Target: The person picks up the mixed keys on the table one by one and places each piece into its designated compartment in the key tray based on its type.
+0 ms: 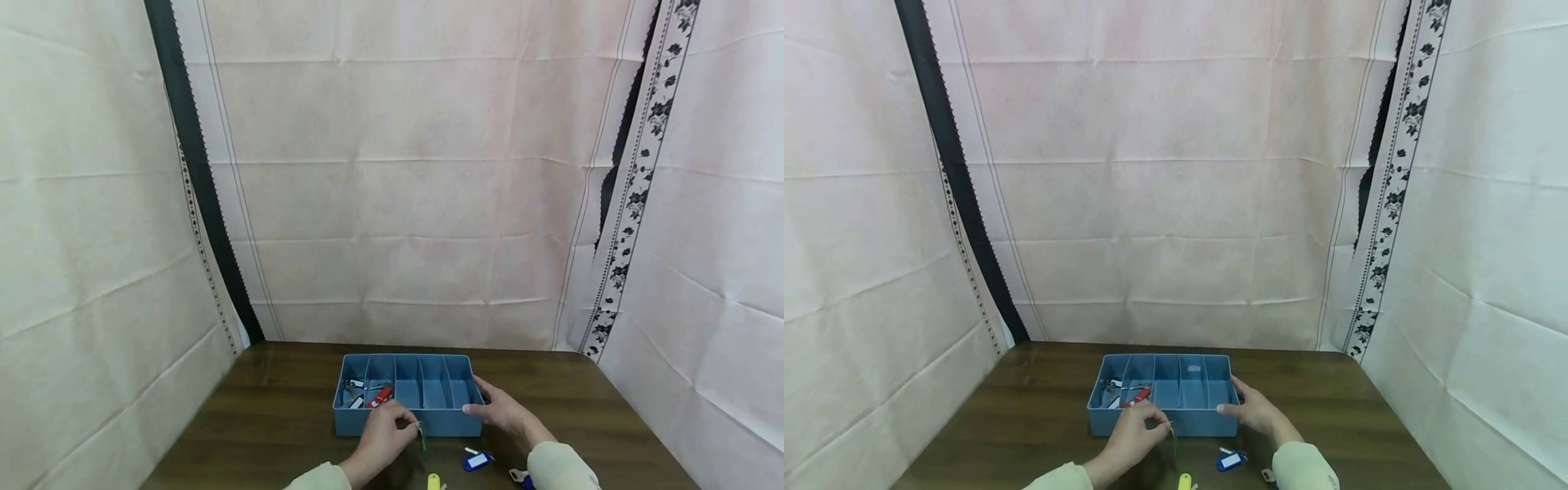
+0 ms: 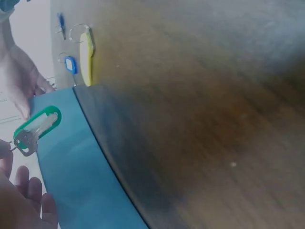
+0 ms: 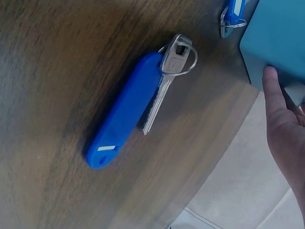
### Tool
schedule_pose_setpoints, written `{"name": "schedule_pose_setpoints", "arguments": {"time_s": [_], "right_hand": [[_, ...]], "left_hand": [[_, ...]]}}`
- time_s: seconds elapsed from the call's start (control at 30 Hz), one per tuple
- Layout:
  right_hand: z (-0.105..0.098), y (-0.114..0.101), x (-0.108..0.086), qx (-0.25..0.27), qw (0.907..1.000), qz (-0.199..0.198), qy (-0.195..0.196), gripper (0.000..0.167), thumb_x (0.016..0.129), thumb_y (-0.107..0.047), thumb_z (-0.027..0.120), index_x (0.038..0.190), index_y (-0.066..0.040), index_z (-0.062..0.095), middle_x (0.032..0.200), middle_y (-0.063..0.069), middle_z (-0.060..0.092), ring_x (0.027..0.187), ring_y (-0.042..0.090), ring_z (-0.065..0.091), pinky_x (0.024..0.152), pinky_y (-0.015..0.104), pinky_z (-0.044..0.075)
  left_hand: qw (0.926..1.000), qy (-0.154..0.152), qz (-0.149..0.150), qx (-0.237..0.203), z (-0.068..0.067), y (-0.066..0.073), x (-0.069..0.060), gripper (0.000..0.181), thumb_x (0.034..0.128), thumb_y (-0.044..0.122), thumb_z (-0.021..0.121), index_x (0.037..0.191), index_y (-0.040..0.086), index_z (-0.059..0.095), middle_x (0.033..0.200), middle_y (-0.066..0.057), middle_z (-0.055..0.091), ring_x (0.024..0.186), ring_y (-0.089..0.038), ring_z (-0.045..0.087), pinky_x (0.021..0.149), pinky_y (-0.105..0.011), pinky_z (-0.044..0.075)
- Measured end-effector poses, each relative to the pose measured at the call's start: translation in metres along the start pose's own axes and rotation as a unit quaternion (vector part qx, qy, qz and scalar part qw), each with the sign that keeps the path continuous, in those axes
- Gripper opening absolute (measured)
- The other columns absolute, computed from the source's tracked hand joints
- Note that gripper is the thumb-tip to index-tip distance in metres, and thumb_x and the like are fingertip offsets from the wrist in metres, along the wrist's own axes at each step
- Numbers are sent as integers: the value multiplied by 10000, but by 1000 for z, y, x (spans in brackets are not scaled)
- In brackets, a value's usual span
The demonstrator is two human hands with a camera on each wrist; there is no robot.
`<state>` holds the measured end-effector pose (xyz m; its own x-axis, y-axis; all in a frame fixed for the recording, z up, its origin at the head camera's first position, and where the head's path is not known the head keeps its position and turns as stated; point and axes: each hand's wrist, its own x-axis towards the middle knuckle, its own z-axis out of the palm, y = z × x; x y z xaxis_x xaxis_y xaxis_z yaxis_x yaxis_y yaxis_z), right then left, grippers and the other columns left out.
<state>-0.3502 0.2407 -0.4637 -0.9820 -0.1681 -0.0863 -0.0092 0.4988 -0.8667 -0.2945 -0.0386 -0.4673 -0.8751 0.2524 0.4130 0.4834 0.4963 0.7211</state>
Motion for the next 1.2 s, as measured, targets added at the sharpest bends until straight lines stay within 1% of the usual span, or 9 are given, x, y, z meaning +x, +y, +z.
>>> {"name": "schedule_pose_setpoints", "arguments": {"time_s": [0.17,0.27,0.47,0.6,0.73,0.83,0.9,1.07,1.2], "right_hand": [[2,-1,1,-32,10000,58,-21,938,841,-363,784,1562,-67,262,1506,347,303,1300,537,408,907,571,490],[1,-3,0,-32,10000,86,12,942,837,-366,786,1564,-77,261,1508,342,307,1299,535,408,915,579,482],[0,-6,1,-119,9999,29,15,951,834,-382,786,1566,-85,258,1513,337,302,1303,535,404,922,574,480],[0,-4,-1,-220,9997,-48,17,928,850,-342,783,1562,-63,257,1509,343,305,1289,529,427,902,554,499],[1,-1,-2,-239,9997,-60,15,924,851,-341,783,1561,-62,261,1506,341,312,1273,521,452,894,543,507],[2,1,-1,-230,9997,-46,-1,918,857,-345,778,1562,-66,260,1509,339,309,1273,521,453,894,542,508],[2,2,-1,-243,9997,-36,-11,914,861,-351,772,1563,-68,260,1511,340,306,1274,525,450,893,543,508],[1,1,0,-228,9997,58,-8,930,852,-394,769,1568,-93,259,1519,329,301,1286,522,438,908,553,497],[1,0,-1,-263,9996,63,41,949,838,-435,768,1572,-116,259,1528,310,305,1279,518,451,924,571,481]], "left_hand": [[9999,94,-92,-107,-5,2,2,100,847,145,763,770,198,729,838,131,609,824,-76,564,748,-292,480],[9998,148,-81,-119,-8,3,4,91,851,146,756,779,195,729,849,125,617,841,-93,572,773,-308,484],[9995,278,-6,-151,-10,3,9,77,854,133,749,795,182,738,848,122,620,838,-91,581,767,-308,486],[9995,280,-49,-169,-12,3,11,68,866,147,737,807,180,744,866,124,615,847,-94,584,756,-313,488],[9993,340,-88,-112,-15,4,14,88,877,162,727,796,194,737,884,121,617,889,-139,599,795,-352,501],[9991,381,-152,-124,-18,3,18,104,892,167,721,798,212,729,892,111,616,899,-198,604,783,-344,503],[9988,412,-218,-162,-19,3,21,109,904,180,718,806,227,724,894,105,606,872,-205,590,743,-311,499],[9981,512,-219,-272,-24,6,30,90,918,196,710,831,212,728,888,78,592,796,-151,543,678,-273,494],[9975,582,-268,-286,-27,10,40,86,924,210,701,852,183,741,896,79,592,796,-133,540,680,-284,493]]}}
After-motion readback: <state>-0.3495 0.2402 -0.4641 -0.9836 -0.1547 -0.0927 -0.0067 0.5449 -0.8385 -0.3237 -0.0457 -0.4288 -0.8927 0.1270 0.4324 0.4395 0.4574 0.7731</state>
